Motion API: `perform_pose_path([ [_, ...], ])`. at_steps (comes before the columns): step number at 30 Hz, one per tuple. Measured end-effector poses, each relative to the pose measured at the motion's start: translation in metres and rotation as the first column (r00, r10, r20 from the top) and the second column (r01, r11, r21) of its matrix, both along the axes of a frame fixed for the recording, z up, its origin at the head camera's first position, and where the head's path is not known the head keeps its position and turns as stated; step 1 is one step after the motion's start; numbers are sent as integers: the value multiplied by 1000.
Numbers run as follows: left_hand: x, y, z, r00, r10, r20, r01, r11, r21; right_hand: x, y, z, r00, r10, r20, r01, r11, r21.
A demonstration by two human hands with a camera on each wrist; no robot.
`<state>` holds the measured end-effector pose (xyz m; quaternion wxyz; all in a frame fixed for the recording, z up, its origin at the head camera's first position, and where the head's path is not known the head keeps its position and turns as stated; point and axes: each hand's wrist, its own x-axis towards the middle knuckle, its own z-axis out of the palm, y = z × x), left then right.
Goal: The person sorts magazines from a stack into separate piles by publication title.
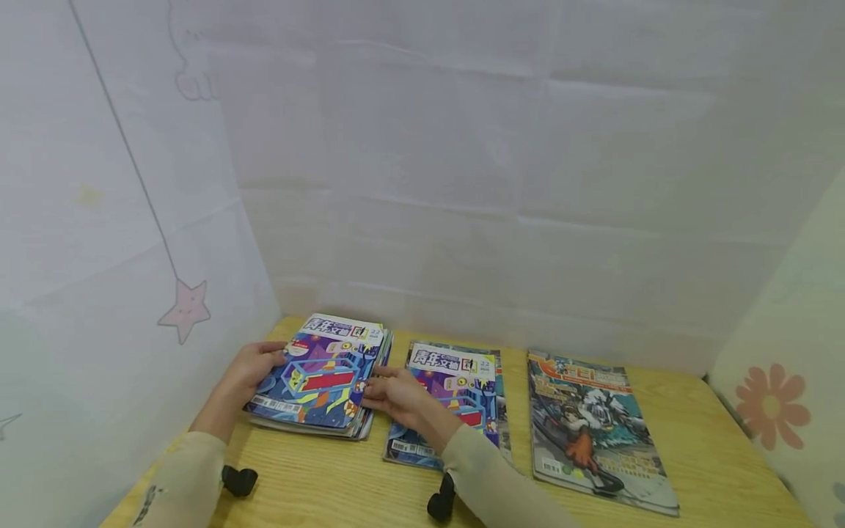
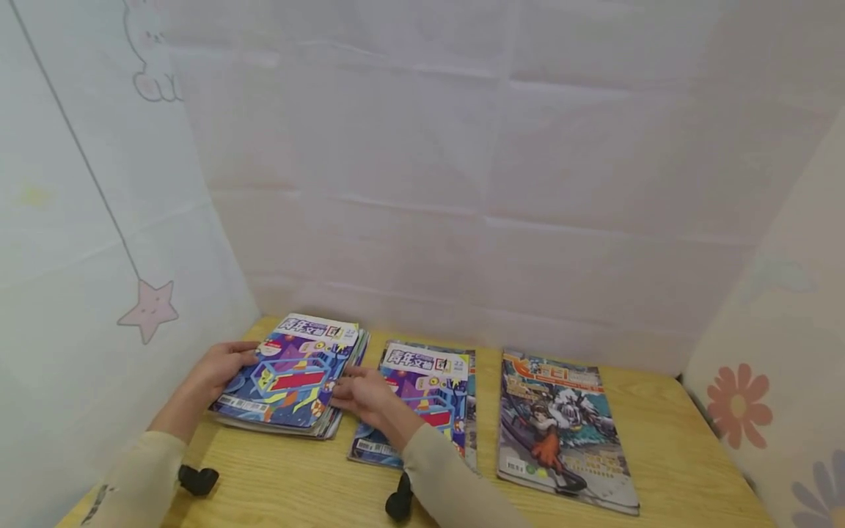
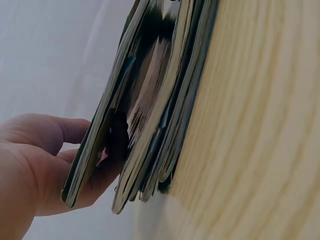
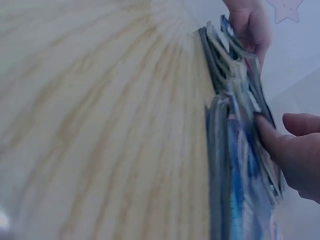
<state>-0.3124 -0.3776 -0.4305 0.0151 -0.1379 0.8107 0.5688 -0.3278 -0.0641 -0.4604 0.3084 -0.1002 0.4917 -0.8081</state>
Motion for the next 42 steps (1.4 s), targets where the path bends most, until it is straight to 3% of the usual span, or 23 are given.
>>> perform_pose_path([
  [7,0,3,0,1000,15,-18,-16,997,-81,12,18,21,990,90,-111,-75,988,138],
  [13,5,6,6,995,-11,-104,-14,971,-240,19,33,30,976,132,-172,-94,973,210],
  [19,12,20,18,988,-60,-145,15,957,-291,28,54,37,985,88,-146,-76,993,87],
  [22,13,28,26,984,-95,-149,36,932,-360,33,68,47,991,64,-117,-65,998,-1],
  [27,14,43,42,972,-170,-165,78,888,-454,39,92,61,987,-9,-161,5,1000,-23],
  [31,19,66,49,954,-227,-198,129,901,-413,45,114,62,968,-76,-238,86,996,29],
  [34,24,88,50,931,-291,-218,218,927,-307,49,130,61,948,-123,-293,155,984,90],
  [38,30,117,50,895,-387,-223,342,915,-213,56,147,58,924,-192,-332,263,947,184],
  [42,37,143,49,886,-418,-200,393,907,-154,60,160,58,909,-247,-335,336,910,241],
])
